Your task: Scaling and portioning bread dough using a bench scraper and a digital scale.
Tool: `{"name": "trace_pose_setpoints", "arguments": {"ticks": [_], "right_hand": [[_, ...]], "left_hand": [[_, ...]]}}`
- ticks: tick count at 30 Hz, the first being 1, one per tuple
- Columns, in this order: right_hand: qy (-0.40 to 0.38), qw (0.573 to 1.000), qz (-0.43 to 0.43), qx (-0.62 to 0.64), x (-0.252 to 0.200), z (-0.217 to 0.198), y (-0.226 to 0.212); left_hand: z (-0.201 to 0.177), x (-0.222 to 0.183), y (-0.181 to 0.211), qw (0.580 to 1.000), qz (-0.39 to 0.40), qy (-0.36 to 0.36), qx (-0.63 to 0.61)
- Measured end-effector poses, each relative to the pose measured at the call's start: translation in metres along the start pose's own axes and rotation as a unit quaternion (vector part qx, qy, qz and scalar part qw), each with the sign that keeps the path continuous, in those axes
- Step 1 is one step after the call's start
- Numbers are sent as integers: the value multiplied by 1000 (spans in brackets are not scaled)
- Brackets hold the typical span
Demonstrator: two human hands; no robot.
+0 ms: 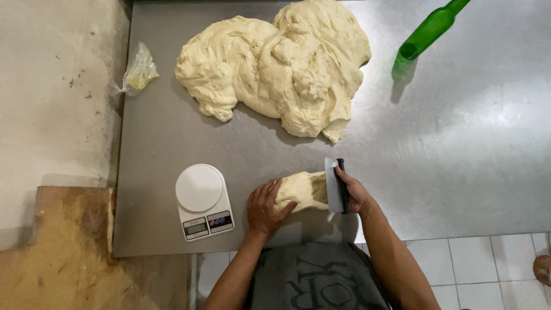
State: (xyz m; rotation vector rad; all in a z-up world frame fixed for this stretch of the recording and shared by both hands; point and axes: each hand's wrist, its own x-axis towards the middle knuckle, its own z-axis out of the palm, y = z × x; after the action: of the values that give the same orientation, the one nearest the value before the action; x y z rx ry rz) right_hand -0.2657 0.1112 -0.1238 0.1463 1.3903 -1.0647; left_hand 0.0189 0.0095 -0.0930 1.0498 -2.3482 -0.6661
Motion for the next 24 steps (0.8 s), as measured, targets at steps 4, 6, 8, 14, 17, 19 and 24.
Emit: {"name": "trace_pose_setpoints", "arguments": {"ticks": [4, 6, 8, 14, 17, 19, 24], "right_hand": [[-1, 1000, 6, 9, -2, 1, 1], [9, 1000, 2, 5, -5, 4, -1], [7, 1000, 3, 2, -6, 5, -2], [-5, 1000, 1, 8, -9, 6, -2], [-5, 1000, -3, 8, -9, 7, -2], [-5, 1000, -2, 11, -11, 10, -1], [6, 996, -39, 74, -15, 23, 13]], "left_hand": [[0, 0, 0, 1000, -6, -6, 8], [0, 0, 0, 1000, -4, 3, 9], [1, 0, 0, 1000, -6, -1, 9], [2, 0, -1, 1000, -6, -3, 4], [4, -1, -5, 1000, -7, -11, -3], [-1, 0, -4, 1000, -10, -24, -4], [-18, 4, 1, 998, 67, 3, 2]]}}
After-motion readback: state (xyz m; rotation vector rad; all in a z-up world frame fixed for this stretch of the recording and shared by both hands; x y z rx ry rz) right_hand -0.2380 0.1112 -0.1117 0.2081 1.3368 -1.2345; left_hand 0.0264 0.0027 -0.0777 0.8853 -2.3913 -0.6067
